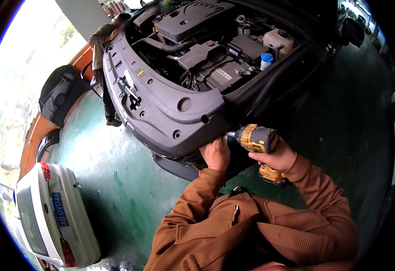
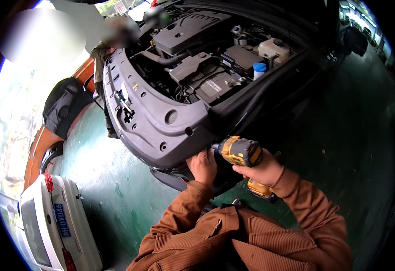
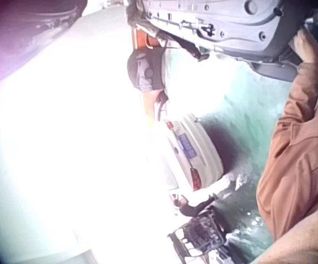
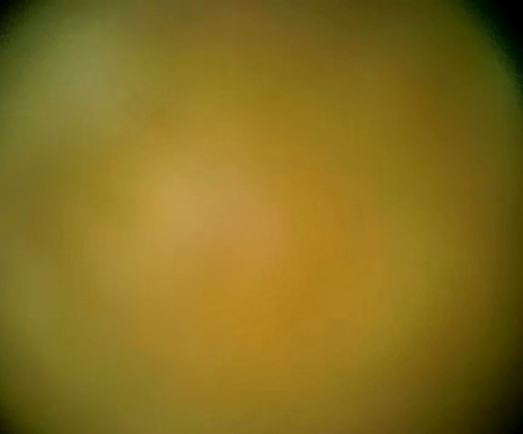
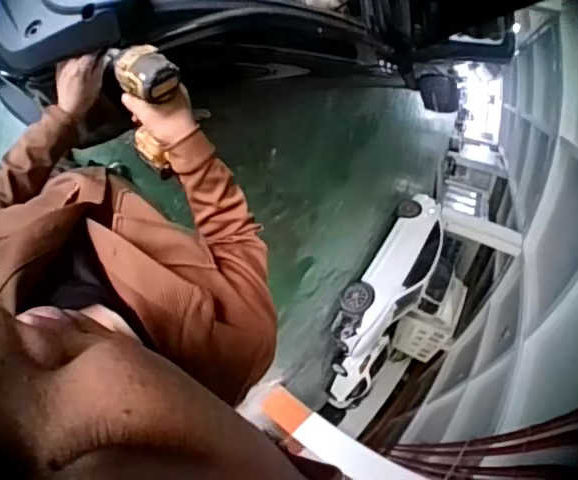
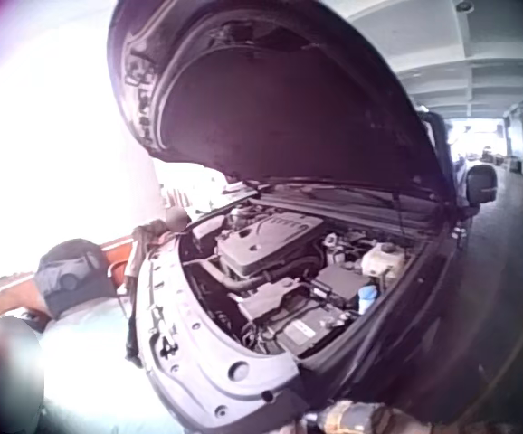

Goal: The person removes fasteners and clips from the front bumper of a car using a pry tool, a screwdriver, and a power drill. They work on the lower edge of the bumper, detaching plastic components and securing the bumper cover.

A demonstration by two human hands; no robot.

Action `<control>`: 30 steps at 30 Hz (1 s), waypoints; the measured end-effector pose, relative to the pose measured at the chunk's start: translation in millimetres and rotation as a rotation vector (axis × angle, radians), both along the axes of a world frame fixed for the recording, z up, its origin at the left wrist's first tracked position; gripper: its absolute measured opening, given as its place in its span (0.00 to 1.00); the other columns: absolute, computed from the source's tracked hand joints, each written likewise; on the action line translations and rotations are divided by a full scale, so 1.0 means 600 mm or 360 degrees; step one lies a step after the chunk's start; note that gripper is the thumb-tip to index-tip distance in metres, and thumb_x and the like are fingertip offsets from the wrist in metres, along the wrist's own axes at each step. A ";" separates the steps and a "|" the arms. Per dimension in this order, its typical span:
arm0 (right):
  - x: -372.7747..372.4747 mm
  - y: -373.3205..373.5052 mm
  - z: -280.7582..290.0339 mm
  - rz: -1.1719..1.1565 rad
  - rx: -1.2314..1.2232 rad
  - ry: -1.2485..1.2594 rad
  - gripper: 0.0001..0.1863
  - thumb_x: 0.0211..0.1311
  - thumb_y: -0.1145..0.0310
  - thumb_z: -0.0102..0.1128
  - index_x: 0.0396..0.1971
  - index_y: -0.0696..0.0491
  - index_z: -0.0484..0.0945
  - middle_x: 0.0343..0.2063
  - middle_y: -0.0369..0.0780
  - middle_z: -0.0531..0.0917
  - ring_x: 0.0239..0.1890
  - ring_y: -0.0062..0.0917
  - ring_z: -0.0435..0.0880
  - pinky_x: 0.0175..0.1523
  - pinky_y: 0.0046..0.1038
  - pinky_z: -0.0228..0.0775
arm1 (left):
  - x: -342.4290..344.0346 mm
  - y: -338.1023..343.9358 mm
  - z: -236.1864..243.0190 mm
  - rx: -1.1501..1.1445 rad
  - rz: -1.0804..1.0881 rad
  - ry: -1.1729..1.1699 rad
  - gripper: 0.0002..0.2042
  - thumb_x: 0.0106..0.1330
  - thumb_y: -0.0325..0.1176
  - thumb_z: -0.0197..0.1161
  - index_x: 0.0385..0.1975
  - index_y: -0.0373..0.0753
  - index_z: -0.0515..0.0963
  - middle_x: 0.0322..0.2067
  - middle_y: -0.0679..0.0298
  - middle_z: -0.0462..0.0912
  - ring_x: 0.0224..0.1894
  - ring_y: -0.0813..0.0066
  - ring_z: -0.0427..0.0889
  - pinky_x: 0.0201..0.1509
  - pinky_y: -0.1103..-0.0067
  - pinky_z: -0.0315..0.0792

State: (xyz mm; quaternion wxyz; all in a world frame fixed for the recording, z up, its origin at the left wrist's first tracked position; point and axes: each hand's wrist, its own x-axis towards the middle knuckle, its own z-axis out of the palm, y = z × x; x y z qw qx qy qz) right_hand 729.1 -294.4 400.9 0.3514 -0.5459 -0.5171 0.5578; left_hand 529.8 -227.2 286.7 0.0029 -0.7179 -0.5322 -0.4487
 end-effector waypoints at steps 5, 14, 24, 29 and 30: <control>0.004 -0.025 -0.019 0.0064 0.0603 -0.0407 0.30 0.55 0.66 0.76 0.56 0.59 0.74 0.46 0.45 0.87 0.50 0.37 0.87 0.59 0.31 0.77 | 0.004 -0.003 -0.005 0.0012 -0.0052 -0.0068 0.15 0.62 0.27 0.64 0.50 0.37 0.82 0.46 0.50 0.84 0.51 0.44 0.78 0.59 0.58 0.69; 0.000 -0.068 -0.095 0.0004 0.0808 -0.0271 0.29 0.52 0.69 0.76 0.54 0.56 0.73 0.45 0.45 0.86 0.47 0.40 0.88 0.51 0.32 0.82 | -0.060 -0.012 0.034 -0.0556 -0.0628 -0.0159 0.16 0.60 0.21 0.63 0.49 0.35 0.80 0.42 0.53 0.85 0.45 0.52 0.85 0.51 0.69 0.76; -0.030 -0.106 -0.141 0.0012 0.0797 0.0195 0.34 0.50 0.72 0.77 0.57 0.55 0.70 0.43 0.44 0.86 0.47 0.39 0.88 0.51 0.32 0.82 | -0.114 -0.038 0.065 -0.0899 -0.0732 -0.0110 0.17 0.59 0.13 0.59 0.47 0.34 0.77 0.50 0.57 0.85 0.51 0.64 0.85 0.56 0.74 0.76; -0.043 -0.129 -0.148 0.0086 0.0716 0.0305 0.33 0.51 0.68 0.78 0.57 0.55 0.72 0.45 0.41 0.86 0.46 0.35 0.89 0.51 0.30 0.83 | -0.122 -0.106 0.053 -0.0913 -0.0676 -0.0593 0.23 0.58 0.08 0.52 0.53 0.32 0.78 0.55 0.59 0.83 0.58 0.70 0.80 0.65 0.76 0.70; -0.047 -0.133 -0.152 0.0104 0.0722 0.0323 0.32 0.51 0.67 0.78 0.56 0.55 0.73 0.46 0.40 0.86 0.45 0.33 0.89 0.50 0.29 0.83 | -0.132 -0.122 0.047 -0.0954 -0.0634 -0.0604 0.21 0.59 0.10 0.56 0.52 0.33 0.79 0.54 0.59 0.84 0.56 0.70 0.81 0.63 0.76 0.72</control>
